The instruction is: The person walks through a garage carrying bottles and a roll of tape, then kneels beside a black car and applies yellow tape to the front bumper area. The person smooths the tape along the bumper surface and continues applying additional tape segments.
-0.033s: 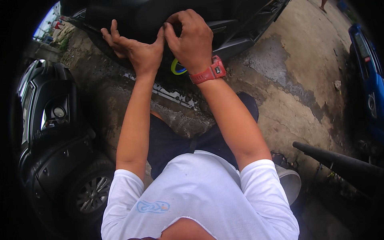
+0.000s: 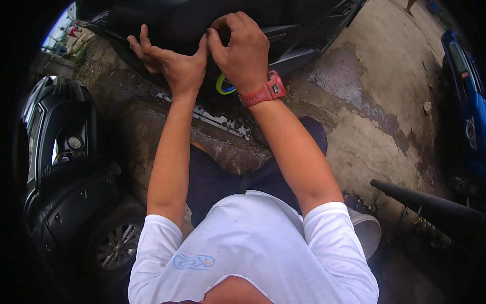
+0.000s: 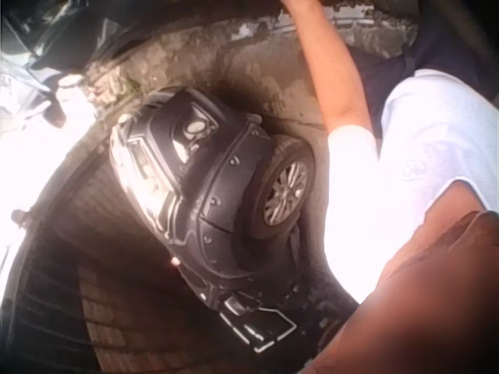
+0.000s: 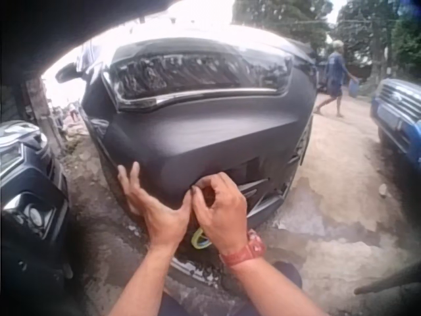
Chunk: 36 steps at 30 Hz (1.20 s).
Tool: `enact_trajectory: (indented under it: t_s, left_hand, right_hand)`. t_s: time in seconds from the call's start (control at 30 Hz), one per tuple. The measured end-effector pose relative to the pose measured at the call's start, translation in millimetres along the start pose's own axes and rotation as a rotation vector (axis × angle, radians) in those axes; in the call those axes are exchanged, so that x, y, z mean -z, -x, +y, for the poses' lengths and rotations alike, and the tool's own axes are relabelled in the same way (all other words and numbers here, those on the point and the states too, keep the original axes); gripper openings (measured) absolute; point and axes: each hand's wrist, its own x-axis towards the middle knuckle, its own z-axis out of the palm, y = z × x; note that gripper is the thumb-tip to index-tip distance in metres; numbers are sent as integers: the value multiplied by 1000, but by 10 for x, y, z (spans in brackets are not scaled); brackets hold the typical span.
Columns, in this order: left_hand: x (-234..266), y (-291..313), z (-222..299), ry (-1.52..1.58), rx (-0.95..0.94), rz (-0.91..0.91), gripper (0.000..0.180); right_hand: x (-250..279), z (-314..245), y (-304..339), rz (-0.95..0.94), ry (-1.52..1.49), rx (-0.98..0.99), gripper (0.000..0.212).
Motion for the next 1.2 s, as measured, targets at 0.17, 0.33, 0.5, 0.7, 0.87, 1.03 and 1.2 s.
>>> enact_trajectory:
  t_s: [0.17,0.33,0.5,0.7,0.87,1.03,1.2]
  left_hand:
    - [-55,-11,-25,12,-15,3,131]
    - [-124,-31,-56,14,-24,1,134]
    - [-102,-11,-55,11,-7,-30,139]
    - [4,-64,-8,60,63,-36,135]
    - [98,-302,-67,-92,-200,-14,133]
    - [192,-451,17,-206,-223,43,123]
    - [197,-563,-14,-229,-324,44,124]
  right_hand:
    - [-25,-42,-34,-23,-116,-216,13]
    - [-20,-46,-114,-48,-167,-339,16]
    - [-37,73,-176,-55,-244,-453,23]
    - [106,200,237,37,-543,-707,27]
    - [32,127,1146,-61,-324,-911,47]
    - [-282,135,1299,-99,-297,-817,50]
    - [-269,223,1263,-120,-635,-897,35]
